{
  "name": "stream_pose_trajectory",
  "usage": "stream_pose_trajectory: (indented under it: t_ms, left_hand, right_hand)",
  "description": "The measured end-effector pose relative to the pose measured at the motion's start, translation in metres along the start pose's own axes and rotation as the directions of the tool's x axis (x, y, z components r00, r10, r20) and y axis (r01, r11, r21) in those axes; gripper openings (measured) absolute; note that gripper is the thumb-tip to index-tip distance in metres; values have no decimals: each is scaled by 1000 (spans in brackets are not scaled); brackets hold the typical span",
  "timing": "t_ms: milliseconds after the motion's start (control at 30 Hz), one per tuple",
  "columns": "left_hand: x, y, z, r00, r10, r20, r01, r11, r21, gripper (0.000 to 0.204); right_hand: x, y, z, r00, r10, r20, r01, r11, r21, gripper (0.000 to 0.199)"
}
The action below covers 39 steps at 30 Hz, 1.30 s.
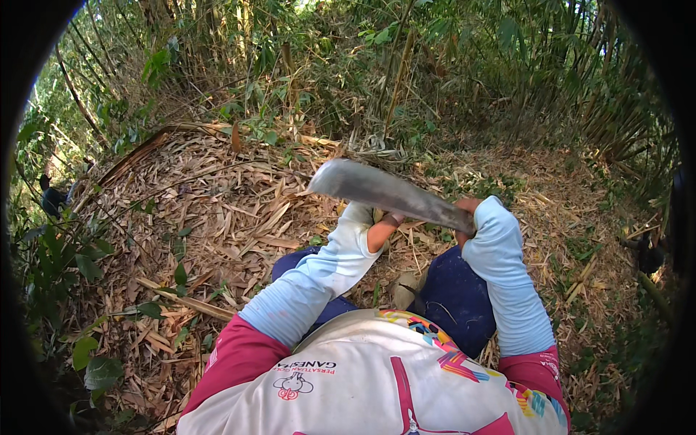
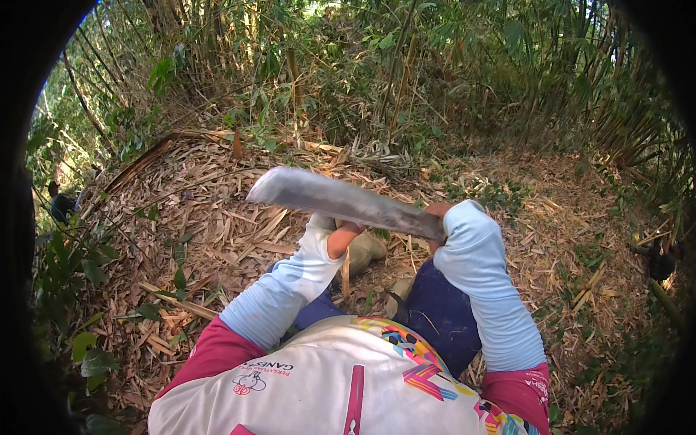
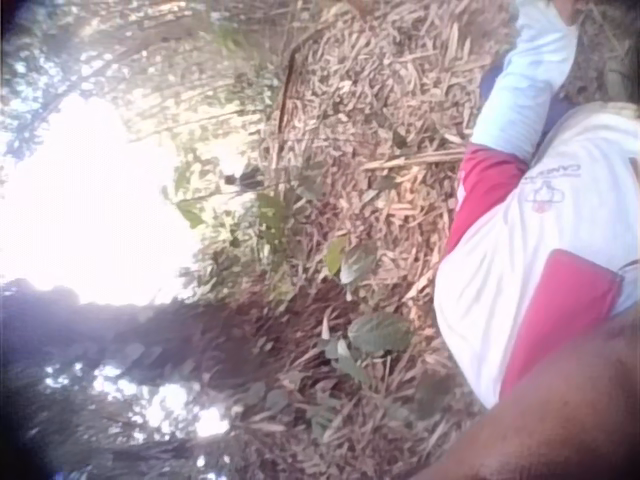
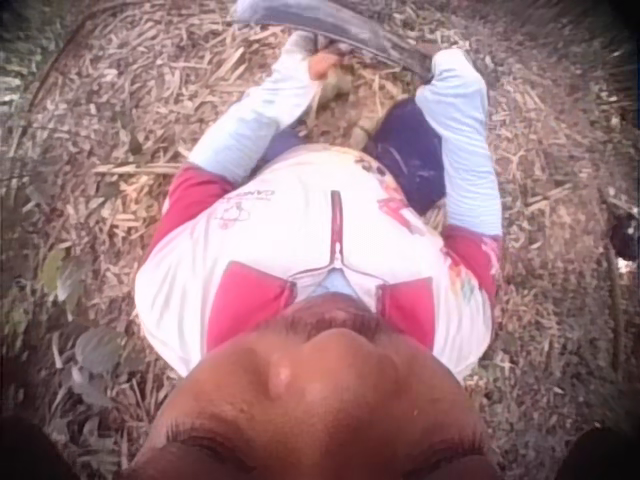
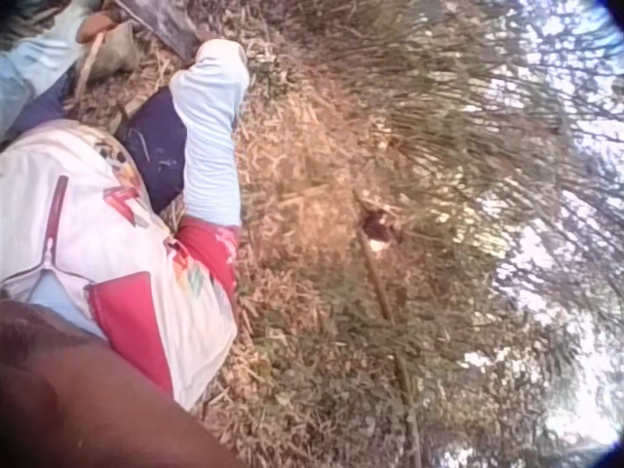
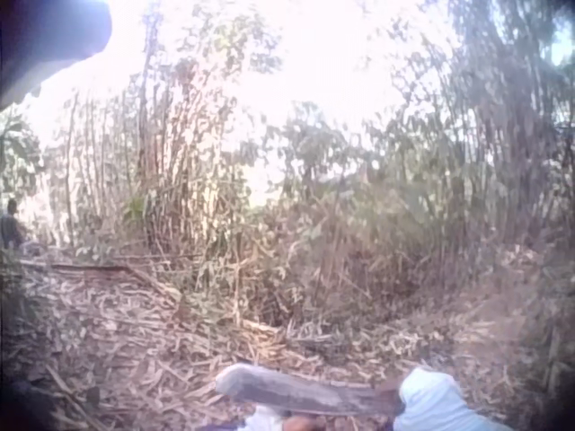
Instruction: The person sits on the forest floor and uses a large machete to chop a piece of bamboo into smaller segments. They repeatedly strike the bamboo with the blade, splitting it and separating the pieces.
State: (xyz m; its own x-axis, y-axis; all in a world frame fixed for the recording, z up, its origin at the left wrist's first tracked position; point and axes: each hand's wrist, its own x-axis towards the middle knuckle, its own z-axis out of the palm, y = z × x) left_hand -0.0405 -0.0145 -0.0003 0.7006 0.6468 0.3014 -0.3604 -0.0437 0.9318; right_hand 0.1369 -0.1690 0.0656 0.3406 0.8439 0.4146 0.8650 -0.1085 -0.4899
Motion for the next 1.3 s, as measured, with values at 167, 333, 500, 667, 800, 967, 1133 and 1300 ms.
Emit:
stream_pose_trajectory:
  t_ms: [167, 333, 500, 667, 800, 967, 1133, 1300]
  left_hand:
    - [-7, -1, 11, 994, -34, -108, 36, 999, 19, 28]
    - [-12, -7, 17, 994, -64, -83, 51, 987, -153, 21]
    - [-4, 6, 23, 922, -387, -18, 283, 704, -651, 26]
    - [-6, 9, 27, 919, -390, -49, 293, 762, -578, 33]
    - [-10, 13, 35, 922, -376, -98, 214, 704, -677, 27]
    - [-13, 11, 34, 951, -305, -53, 185, 698, -692, 17]
    - [-16, 0, 28, 985, -170, 3, 141, 807, -573, 15]
    - [-18, 10, 31, 979, -199, -34, 165, 885, -435, 12]
  right_hand:
    - [20, -41, -4, 902, -335, 271, 403, 878, -258, 27]
    - [23, -50, -2, 889, -329, 319, 431, 838, -336, 16]
    - [24, -49, -3, 881, -376, 287, 458, 829, -321, 16]
    - [26, -58, -6, 867, -376, 327, 481, 801, -356, 15]
    - [27, -62, -5, 860, -375, 347, 493, 785, -374, 13]
    - [27, -64, -6, 852, -377, 364, 504, 779, -373, 12]
    - [27, -65, -5, 850, -381, 364, 505, 786, -357, 10]
    - [26, -67, -5, 852, -350, 389, 495, 780, -383, 8]
